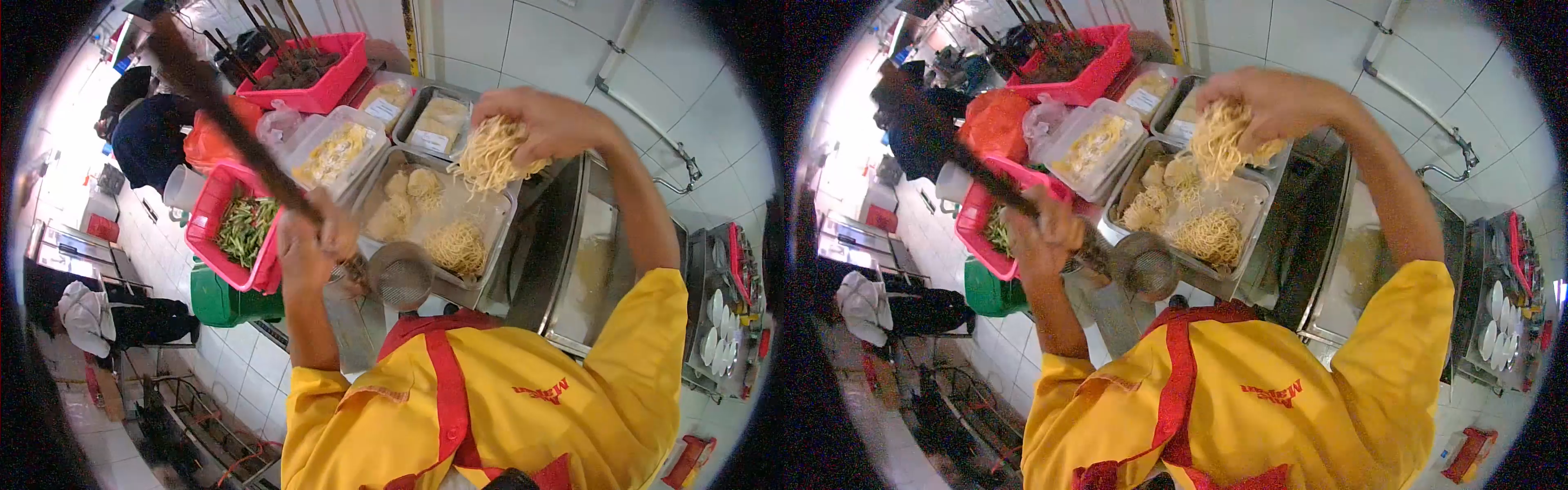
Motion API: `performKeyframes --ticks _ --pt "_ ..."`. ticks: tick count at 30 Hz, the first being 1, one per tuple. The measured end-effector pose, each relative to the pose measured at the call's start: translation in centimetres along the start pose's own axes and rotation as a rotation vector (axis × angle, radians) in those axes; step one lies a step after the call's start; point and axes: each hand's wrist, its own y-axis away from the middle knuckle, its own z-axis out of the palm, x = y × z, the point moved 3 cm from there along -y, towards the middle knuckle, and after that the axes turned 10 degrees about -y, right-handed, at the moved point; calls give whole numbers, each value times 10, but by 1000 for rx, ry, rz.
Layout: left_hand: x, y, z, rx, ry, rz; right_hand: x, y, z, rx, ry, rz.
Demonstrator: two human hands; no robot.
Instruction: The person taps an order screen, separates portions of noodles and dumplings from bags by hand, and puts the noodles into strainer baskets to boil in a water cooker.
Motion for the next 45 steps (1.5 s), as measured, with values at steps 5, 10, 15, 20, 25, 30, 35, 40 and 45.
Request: performKeyframes --ticks 5,10,15,20,25,30,35,40,45 --pt "-12 -45 15 146 -115 -56 -75 2 -18 186 -342 17" --pt "-2 -64 30 32 -130 -60 -72 -13 50 249 171 -254" --pt "4 -62 35 -56 -203 -9 -72 -35 128 -11 221 117" --pt "9 -42 7 -289 -16 -35 -62 -17 101 343 -148 29" --pt "-22 -15 -41 119 -316 -165 77 13 175 175 41 393" --pt "-10 -3 -65 -350 -43 -56 181 -2 296 -32 168 790" --pt "18 -19 -45 -653 149 70 147 -12 289 -35 319 618" --pt "22 -33 -31 -1037 381 137 176 -2 273 63 42 544" --pt "-20 -26 -54 -945 506 90 125 0 186 251 -246 285"
